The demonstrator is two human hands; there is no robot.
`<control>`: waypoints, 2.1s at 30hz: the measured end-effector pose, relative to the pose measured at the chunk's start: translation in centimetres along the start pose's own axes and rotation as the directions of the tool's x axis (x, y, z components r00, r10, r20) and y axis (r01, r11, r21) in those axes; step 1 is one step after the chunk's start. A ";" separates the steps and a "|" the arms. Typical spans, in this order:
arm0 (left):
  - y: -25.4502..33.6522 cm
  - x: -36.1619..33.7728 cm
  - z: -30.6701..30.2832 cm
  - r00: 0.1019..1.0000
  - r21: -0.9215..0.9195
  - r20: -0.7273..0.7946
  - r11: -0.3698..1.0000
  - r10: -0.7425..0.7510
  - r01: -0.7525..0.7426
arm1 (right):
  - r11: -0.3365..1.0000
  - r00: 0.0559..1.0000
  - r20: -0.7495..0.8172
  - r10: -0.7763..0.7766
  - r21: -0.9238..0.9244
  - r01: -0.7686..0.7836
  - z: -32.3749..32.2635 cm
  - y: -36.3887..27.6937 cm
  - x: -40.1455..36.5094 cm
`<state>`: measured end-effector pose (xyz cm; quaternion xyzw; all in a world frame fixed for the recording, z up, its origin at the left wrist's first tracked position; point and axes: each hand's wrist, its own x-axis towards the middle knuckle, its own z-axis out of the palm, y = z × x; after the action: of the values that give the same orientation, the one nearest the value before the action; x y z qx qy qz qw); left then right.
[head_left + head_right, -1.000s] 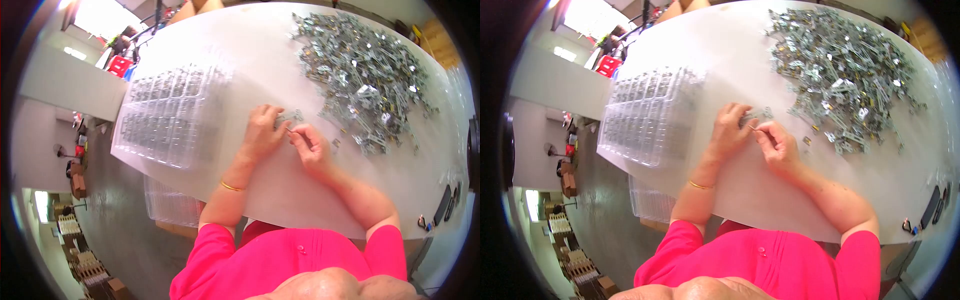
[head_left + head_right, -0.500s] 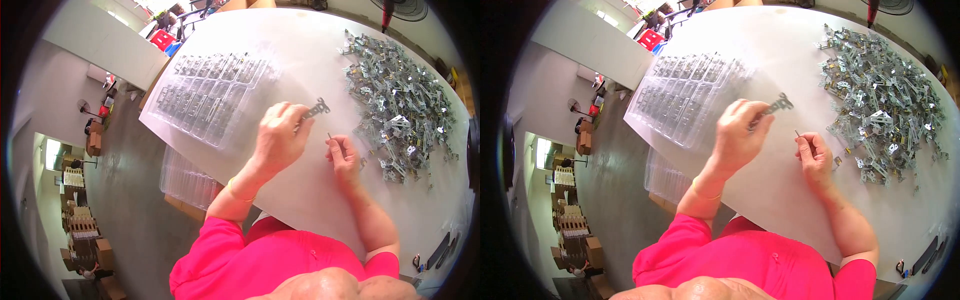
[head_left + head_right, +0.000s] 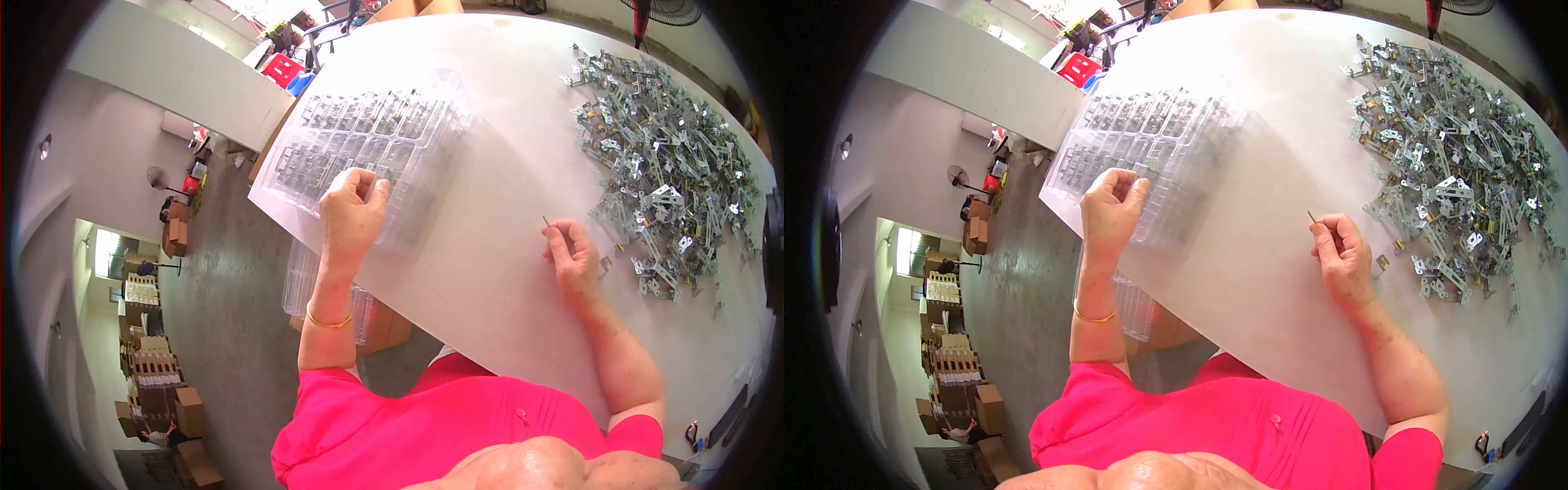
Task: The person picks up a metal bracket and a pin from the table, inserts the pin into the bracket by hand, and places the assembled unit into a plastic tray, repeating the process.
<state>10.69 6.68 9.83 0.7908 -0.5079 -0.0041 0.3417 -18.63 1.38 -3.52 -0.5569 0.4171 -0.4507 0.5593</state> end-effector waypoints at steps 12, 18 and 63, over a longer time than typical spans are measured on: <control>0.1 0.6 0.6 0.995 0.230 0.067 0.969 0.077 -0.090 | 1.000 1.000 0.013 -0.002 -0.006 0.002 0.0 0.2 0.0; 0.7 0.8 0.0 0.994 0.260 0.098 0.963 0.049 -0.073 | 0.999 1.000 0.025 -0.006 -0.050 0.007 -0.1 -0.2 -0.1; 15.7 -6.0 20.0 0.511 -0.312 0.778 0.931 0.365 -0.189 | 0.728 0.597 0.650 -0.470 -0.096 0.678 2.3 1.5 -2.8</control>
<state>-11.87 -3.11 1.04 0.5680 -0.7249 -0.3664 0.1329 -17.01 4.65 -5.05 -0.8584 0.0882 -0.3365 0.3770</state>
